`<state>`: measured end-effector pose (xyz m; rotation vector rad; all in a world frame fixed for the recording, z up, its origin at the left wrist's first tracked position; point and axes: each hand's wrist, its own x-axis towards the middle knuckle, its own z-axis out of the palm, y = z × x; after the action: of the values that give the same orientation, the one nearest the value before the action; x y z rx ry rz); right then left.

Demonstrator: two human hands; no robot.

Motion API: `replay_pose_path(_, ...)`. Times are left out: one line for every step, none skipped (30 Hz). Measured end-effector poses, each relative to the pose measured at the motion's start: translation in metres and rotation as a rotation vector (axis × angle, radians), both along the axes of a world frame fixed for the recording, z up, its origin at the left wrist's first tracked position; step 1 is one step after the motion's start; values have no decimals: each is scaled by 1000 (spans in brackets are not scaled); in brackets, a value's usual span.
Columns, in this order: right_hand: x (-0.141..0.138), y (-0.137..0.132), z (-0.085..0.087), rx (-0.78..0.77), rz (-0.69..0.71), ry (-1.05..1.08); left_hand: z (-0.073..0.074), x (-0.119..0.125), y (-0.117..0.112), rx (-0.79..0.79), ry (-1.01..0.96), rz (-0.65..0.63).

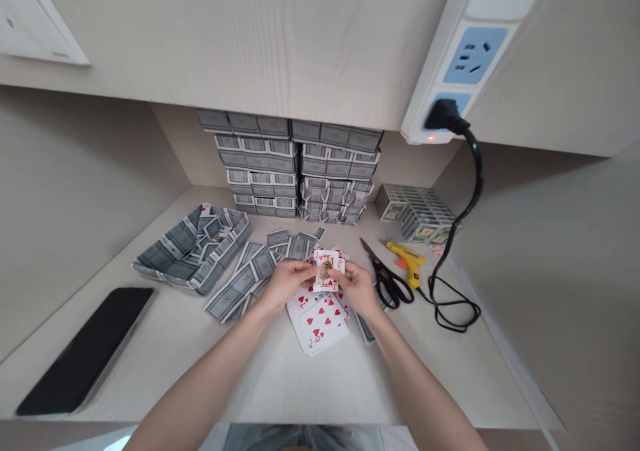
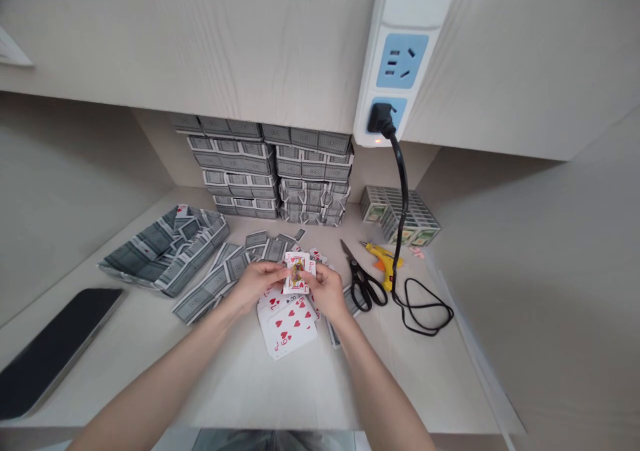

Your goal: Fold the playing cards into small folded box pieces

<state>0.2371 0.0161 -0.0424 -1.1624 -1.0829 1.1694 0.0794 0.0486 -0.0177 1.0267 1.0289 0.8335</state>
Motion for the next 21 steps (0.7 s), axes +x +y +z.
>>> replay_pose_path(0, 0, 0, -2, 4, 12, -1, 0, 0, 13, 11, 2)
replay_pose_path(-1, 0, 1, -3, 9, 21, -2, 0, 0, 24, 20, 3)
replay_pose_path(-1, 0, 1, -5, 13, 28, -3, 0, 0, 35, 29, 7)
replay_pose_path(-2, -1, 2, -8, 17, 32, -4, 1, 1, 46, 37, 16)
replay_pose_path(-2, -1, 2, -11, 22, 34, -5, 1, 1, 59, 48, 23)
replay_pose_path(-3, -1, 3, -15, 25, 35, -6, 1, 1, 75, 62, 29)
replay_pose_path(-3, -2, 4, -20, 29, 37, -7, 1, 1, 97, 80, 32)
replay_pose_path(-4, -3, 5, -24, 34, 42, -8, 1, 1, 126, 101, 32)
replay_pose_path(-5, -3, 6, -29, 38, 51, -9, 2, 1, 165, 127, 33)
replay_pose_path(-6, -4, 7, -34, 40, 61, -9, 3, 1, 214, 156, 40)
replay_pose_path(-7, -4, 7, -38, 41, 69, -10, 5, 0, 271, 189, 51)
replay_pose_path(-8, -4, 8, -41, 40, 73, -10, 7, -1, 330, 225, 66)
replay_pose_path(-9, -5, 8, -42, 39, 74, -10, 8, -2, 388, 265, 83)
replay_pose_path(-10, -5, 9, -41, 39, 70, -10, 10, -3, 441, 306, 101)
replay_pose_path(-11, -5, 9, -38, 42, 66, -10, 11, -5, 486, 350, 117)
replay_pose_path(-12, -5, 9, -34, 47, 62, -9, 12, -6, 524, 395, 128)
replay_pose_path(-13, -6, 9, -32, 53, 60, -9, 13, -7, 555, 440, 137)
replay_pose_path(-14, -6, 9, -31, 60, 59, -8, 13, -9, 581, 484, 141)
replay_pose_path(-14, -6, 9, -31, 68, 62, -8, 13, -10, 602, 524, 138)
replay_pose_path(-15, -6, 9, -32, 75, 69, -7, 12, -10, 621, 563, 130)
replay_pose_path(-15, -7, 9, -34, 82, 77, -7, 11, -11, 640, 601, 121)
